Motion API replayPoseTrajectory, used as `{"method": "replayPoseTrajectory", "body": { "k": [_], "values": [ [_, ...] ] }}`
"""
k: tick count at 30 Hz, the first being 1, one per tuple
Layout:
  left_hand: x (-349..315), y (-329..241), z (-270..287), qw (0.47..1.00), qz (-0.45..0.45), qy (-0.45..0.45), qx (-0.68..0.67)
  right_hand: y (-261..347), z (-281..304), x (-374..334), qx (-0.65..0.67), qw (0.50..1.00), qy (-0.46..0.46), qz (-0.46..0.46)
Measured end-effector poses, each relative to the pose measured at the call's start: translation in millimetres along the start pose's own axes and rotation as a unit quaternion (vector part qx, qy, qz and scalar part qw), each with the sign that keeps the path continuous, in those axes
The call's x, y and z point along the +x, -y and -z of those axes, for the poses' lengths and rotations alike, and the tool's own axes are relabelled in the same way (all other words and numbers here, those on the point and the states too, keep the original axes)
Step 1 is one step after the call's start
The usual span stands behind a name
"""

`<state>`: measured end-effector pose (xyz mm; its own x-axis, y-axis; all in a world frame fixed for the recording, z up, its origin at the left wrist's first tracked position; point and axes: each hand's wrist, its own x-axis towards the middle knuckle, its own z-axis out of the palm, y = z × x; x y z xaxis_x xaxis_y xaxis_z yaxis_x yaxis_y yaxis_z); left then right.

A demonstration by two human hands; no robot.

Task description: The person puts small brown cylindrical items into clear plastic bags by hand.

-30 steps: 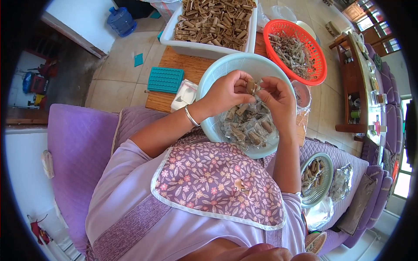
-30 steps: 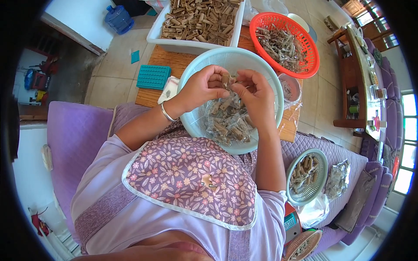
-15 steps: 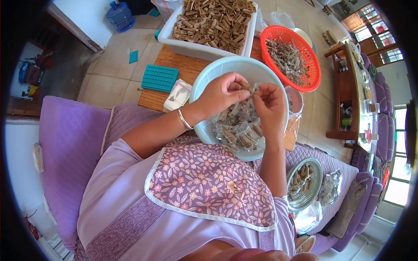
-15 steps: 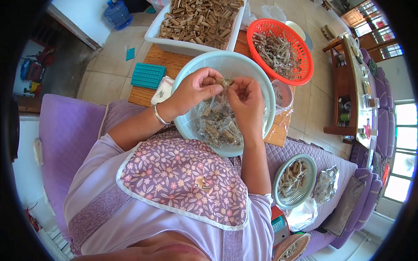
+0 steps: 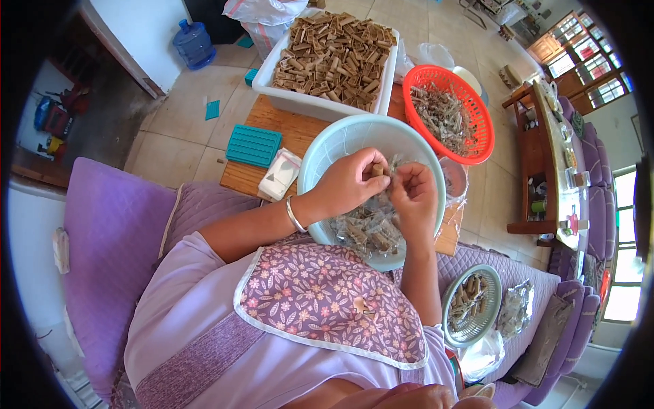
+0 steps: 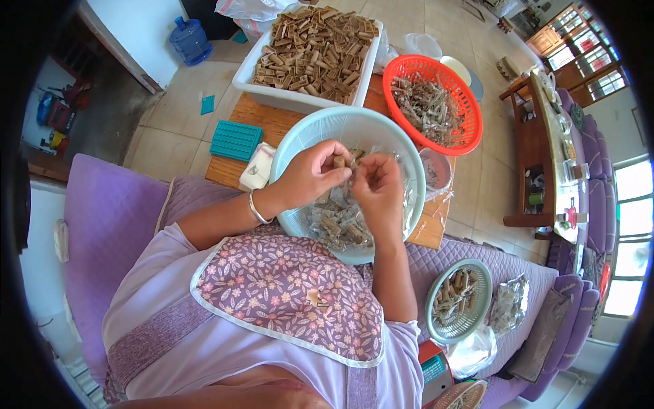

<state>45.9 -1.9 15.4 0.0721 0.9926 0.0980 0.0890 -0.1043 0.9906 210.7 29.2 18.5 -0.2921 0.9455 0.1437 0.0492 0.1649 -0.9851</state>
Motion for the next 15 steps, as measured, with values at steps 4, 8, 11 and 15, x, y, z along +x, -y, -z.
{"method": "replayPoseTrajectory", "body": {
  "k": [4,8,11,15],
  "values": [
    [2,0,-3,0.998,0.011,0.010,-0.065,0,5,1,0.167,0.984,-0.011,-0.063],
    [6,-4,2,0.993,0.035,0.054,-0.094,-1,11,5,0.319,0.942,0.022,-0.100],
    [8,-13,3,0.984,0.086,0.050,-0.149,5,9,3,0.276,0.959,0.007,-0.066],
    [11,-17,4,0.983,0.118,0.037,-0.136,10,9,2,0.148,0.989,0.031,-0.009]
  ]
}}
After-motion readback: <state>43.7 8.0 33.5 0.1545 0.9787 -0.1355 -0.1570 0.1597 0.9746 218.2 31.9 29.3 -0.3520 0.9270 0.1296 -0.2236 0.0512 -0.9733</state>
